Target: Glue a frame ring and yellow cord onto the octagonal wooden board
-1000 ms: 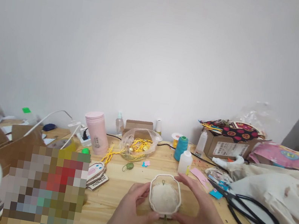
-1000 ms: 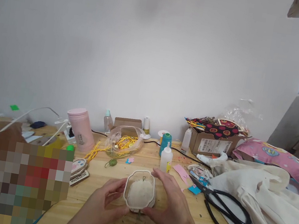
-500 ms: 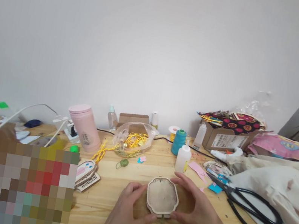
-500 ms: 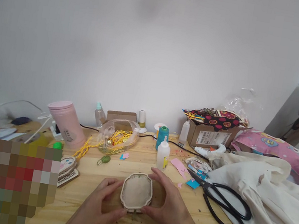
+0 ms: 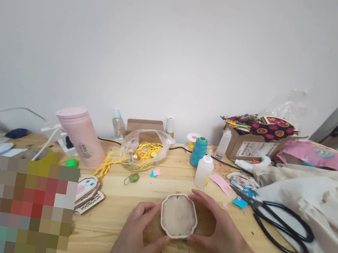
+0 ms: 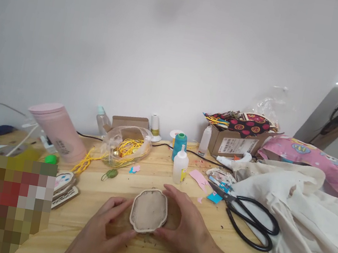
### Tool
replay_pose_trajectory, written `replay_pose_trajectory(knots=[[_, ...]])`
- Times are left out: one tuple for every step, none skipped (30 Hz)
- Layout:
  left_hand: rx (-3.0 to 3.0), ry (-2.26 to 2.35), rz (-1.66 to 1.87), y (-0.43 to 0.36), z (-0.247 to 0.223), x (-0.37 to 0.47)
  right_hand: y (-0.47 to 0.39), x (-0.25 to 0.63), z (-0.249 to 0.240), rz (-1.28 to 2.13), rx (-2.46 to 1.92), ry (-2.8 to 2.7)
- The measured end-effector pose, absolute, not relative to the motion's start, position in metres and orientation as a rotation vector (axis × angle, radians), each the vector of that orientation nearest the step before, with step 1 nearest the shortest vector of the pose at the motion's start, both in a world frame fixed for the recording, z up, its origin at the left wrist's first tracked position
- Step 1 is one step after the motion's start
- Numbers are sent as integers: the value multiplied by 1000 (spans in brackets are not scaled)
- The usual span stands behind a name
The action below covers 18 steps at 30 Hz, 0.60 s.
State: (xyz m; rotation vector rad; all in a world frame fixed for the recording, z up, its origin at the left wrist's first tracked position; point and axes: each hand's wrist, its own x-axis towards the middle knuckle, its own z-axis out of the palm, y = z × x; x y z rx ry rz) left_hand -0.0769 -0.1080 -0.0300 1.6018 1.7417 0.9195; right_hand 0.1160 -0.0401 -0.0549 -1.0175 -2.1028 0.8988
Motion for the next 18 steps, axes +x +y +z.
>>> replay_pose_trajectory(knots=[[1607,1741,916,-108,-30,-77,-40,116,-55,898,-1022,-2100],[1611,1740,914,-107,-30,-77,-40,116,-56,896,-1026,-2094],[1612,1740,914,-107,-30,-77,-40,116,-56,895,-1028,-2089],[1611,1740,916,-107,-30,-77,-40,116,-56,894,-1030,-2085],[1611,1738,916,-106,-30,-77,-41,116,-56,892,-1034,-2081],[1613,1736,917,-106,-29,-77,-41,115,-56,889,-1039,-2080],[1614,1737,918,-106,-29,-77,-41,115,-56,884,-1045,-2080],[1612,1743,919,-105,-28,-76,-41,115,-55,878,-1051,-2081],[1607,1752,920,-105,-28,-75,-42,115,-55,873,-1055,-2084],[1602,1762,920,-104,-27,-74,-42,115,-55,868,-1057,-2086],[1598,1772,918,-104,-26,-74,-41,115,-55,864,-1059,-2089],[1595,1780,916,-104,-26,-73,-41,115,-54,862,-1061,-2092],[1598,1781,913,-104,-26,-73,-41,115,-54,862,-1063,-2096],[1603,1776,911,-104,-26,-73,-41,115,-54,862,-1065,-2096],[1606,1772,911,-104,-26,-73,-41,115,-55,862,-1068,-2096],[1607,1769,913,-104,-27,-73,-41,115,-55,863,-1068,-2096],[1607,1767,915,-104,-27,-74,-41,115,-55,864,-1069,-2096],[1606,1766,912,-104,-28,-74,-41,115,-56,863,-1069,-2095]])
